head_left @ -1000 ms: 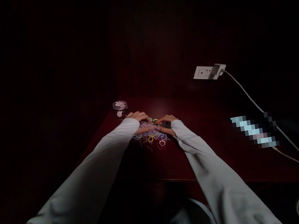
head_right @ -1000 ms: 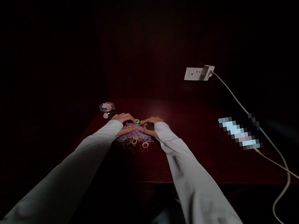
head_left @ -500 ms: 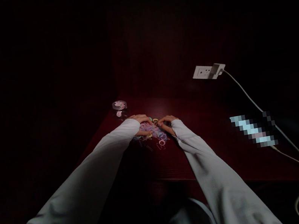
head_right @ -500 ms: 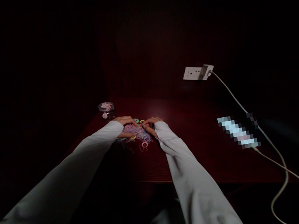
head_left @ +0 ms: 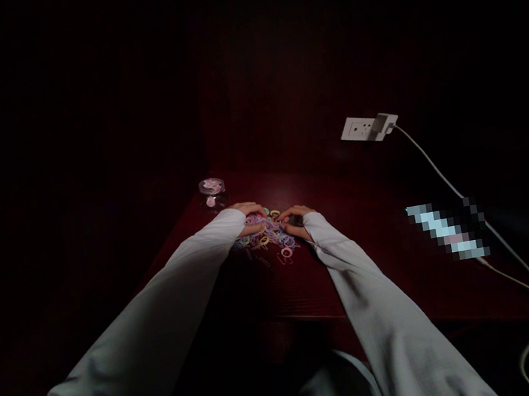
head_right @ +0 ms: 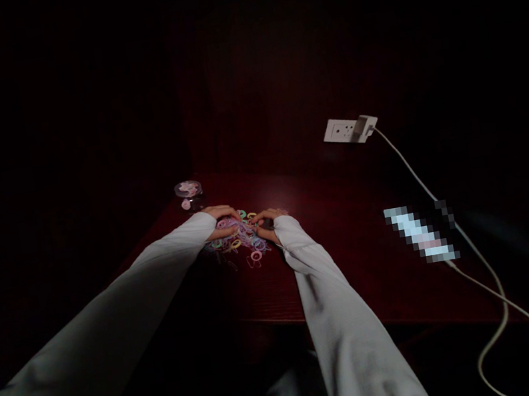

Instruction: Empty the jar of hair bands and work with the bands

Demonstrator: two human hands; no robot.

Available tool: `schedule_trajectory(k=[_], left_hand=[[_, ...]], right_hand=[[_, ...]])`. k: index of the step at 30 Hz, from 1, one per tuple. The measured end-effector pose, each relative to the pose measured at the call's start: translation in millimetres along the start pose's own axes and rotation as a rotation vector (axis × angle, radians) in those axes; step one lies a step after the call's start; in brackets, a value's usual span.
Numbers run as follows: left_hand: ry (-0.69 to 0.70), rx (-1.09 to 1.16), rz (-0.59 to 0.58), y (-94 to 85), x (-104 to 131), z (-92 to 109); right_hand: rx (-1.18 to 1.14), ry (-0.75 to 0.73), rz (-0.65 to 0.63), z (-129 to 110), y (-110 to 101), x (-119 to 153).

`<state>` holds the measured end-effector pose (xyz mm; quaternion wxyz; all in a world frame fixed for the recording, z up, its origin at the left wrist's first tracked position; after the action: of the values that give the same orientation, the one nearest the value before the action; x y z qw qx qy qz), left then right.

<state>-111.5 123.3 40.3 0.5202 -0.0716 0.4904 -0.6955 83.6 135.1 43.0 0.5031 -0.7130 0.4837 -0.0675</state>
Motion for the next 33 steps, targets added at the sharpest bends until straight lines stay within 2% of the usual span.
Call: schedule_trajectory(k=[6,15,21,28,33], left_hand=[[-0.032,0.011,0.02,-1.6,-1,-3],[-0.118,-0.035,0.033,-12.8,1,8],[-0.063,-0.012,0.141,-14.3,1,8],[-0.013,-0.076,0.085,-13.8,5,14],[0.031,-0.086,0.142,-14.4,5,18]], right_hand=[[0.025,0.0,0.029,4,6,-2],[0.064,-0.018,-0.027,0,6,0],[0.057,-0.018,-0.018,3,9,-2],[0.033,-0.015,0.034,9,12,-5],[0.05,-0.017,0.054,13,16,-8]])
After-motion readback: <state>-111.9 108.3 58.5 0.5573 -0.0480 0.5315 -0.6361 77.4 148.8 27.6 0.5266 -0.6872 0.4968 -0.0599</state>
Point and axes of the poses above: each hand's wrist, its own x-axis away from the middle knuckle, its own y-axis out of the palm, z = x × y, the point moved 5 cm from there along -x, towards the middle knuckle, and after that the axes turned 4 degrees about x, right-handed, at the moved point
